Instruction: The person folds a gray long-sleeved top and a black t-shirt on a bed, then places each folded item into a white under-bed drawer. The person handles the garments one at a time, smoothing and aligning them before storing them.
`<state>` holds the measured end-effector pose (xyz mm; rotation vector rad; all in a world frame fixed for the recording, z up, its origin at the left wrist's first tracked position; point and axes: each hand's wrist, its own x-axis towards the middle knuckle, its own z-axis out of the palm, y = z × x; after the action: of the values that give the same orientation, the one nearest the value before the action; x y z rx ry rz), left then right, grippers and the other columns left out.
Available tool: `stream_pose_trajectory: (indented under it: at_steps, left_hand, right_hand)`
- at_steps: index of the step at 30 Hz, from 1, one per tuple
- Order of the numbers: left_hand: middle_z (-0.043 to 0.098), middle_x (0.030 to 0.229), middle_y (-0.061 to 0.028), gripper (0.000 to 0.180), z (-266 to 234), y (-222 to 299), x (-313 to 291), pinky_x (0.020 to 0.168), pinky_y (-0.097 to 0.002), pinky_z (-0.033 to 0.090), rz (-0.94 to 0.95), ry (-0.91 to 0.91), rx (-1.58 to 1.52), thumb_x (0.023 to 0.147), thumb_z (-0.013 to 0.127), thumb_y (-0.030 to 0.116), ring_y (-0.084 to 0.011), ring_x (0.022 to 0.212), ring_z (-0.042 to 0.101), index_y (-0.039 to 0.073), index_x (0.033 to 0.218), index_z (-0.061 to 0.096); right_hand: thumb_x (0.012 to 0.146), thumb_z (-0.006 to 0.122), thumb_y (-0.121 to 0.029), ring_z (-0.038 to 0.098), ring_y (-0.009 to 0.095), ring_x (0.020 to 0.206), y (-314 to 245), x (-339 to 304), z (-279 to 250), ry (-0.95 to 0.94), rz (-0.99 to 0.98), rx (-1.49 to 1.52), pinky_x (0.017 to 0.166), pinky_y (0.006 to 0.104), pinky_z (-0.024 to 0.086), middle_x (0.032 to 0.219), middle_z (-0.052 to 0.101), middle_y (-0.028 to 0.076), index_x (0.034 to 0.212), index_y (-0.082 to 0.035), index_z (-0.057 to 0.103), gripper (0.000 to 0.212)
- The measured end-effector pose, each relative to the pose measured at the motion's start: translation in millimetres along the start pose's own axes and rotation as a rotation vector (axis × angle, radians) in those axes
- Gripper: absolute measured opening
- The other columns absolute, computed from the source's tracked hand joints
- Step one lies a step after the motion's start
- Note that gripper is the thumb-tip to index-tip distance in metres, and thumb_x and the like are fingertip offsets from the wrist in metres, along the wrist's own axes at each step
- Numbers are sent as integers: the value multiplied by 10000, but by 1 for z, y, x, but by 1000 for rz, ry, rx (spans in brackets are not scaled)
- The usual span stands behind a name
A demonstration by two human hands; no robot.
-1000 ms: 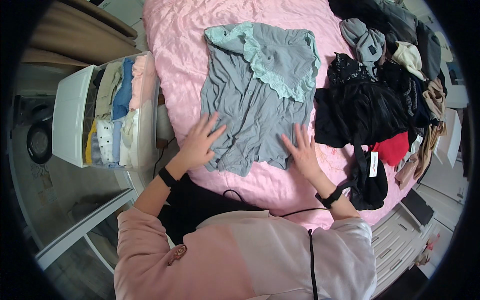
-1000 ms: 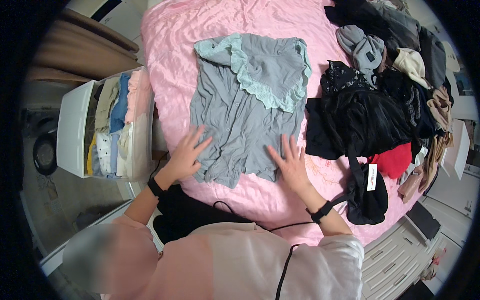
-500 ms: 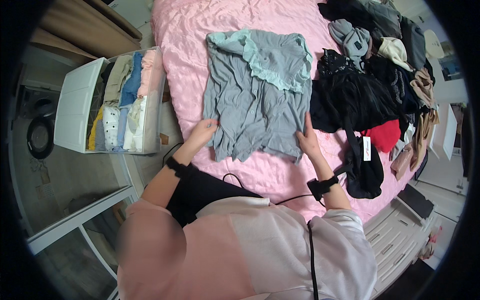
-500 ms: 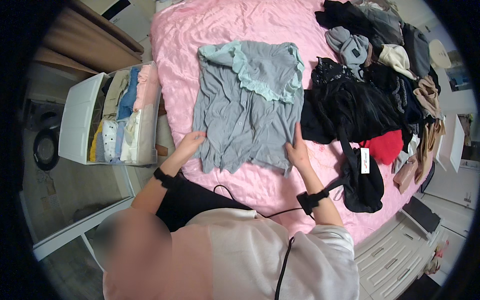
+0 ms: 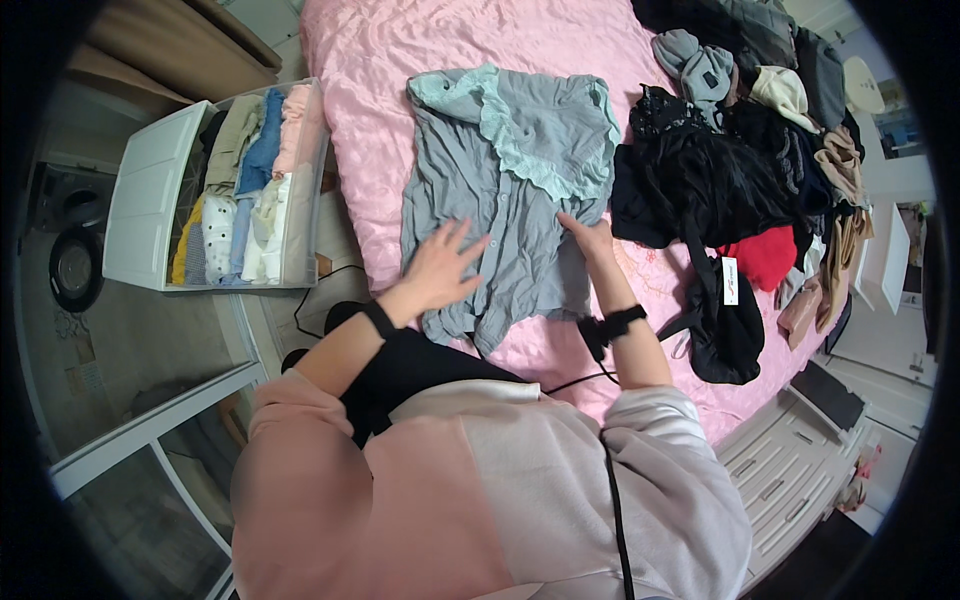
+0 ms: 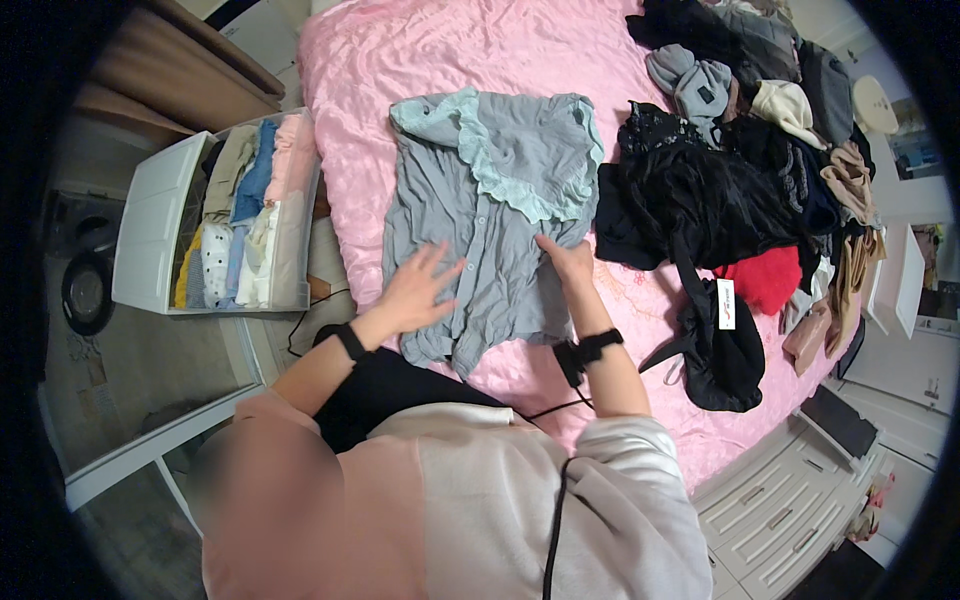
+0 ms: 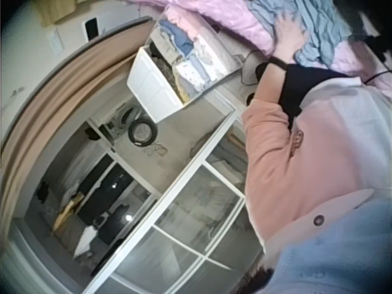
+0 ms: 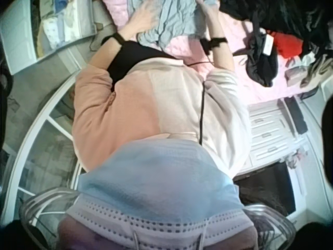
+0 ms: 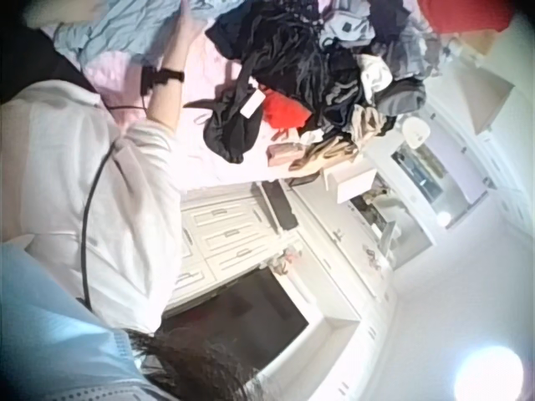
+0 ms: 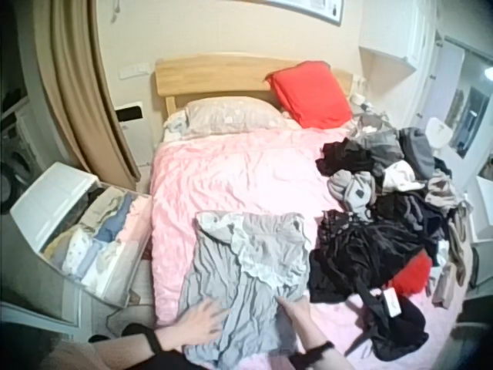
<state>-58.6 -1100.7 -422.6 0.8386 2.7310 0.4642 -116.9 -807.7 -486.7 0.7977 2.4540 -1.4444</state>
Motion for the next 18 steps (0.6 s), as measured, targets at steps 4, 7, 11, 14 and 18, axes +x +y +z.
stream_pose_trajectory:
  at_steps: [4, 7, 11, 14, 18]
  left_hand:
    - [23, 1492, -304, 691, 26, 34, -4, 1035, -613, 218, -78, -188, -78, 807, 547, 475, -562, 1337, 36, 137, 1393, 405]
    - [187, 1462, -291, 624, 32, 47, -18, 1077, -551, 204, 5, -280, -153, 794, 551, 360, -550, 1338, 66, 57, 1330, 455]
    - [610, 1152, -170, 325, -2, 24, -31, 958, -440, 406, 371, -514, -199, 834, 492, 198, -272, 1166, 522, 54, 1089, 633]
    - [676, 684, -86, 295, -56, -22, -39, 659, -364, 508, -67, 97, -484, 832, 479, 236, -252, 632, 644, 87, 769, 725]
    - [636, 624, -86, 213, -84, -30, 0, 622, -369, 479, -323, 368, -252, 736, 615, 282, -270, 644, 626, 98, 670, 698]
  right_hand:
    - [685, 646, -246, 636, 381, 851, -82, -16, 15, 279, -177, -280, 763, 429, 496, 899, 657, 225, 993, 4, 624, 397]
    - [734, 597, -216, 633, 390, 755, -136, -47, 47, 270, -455, -525, 672, 482, 494, 766, 645, 204, 825, -25, 614, 212]
    - [809, 523, -106, 644, 240, 593, -157, -104, 137, 176, -809, -893, 526, 392, 489, 669, 616, 72, 1173, -156, 500, 368]
    - [783, 575, -171, 654, 250, 673, -164, -115, 167, -154, -718, -1008, 583, 379, 502, 741, 647, 85, 1419, -168, 322, 685]
    - [768, 622, -250, 627, 319, 934, -167, -97, 128, -123, -676, -1027, 978, 571, 318, 879, 681, 133, 1355, -74, 383, 658]
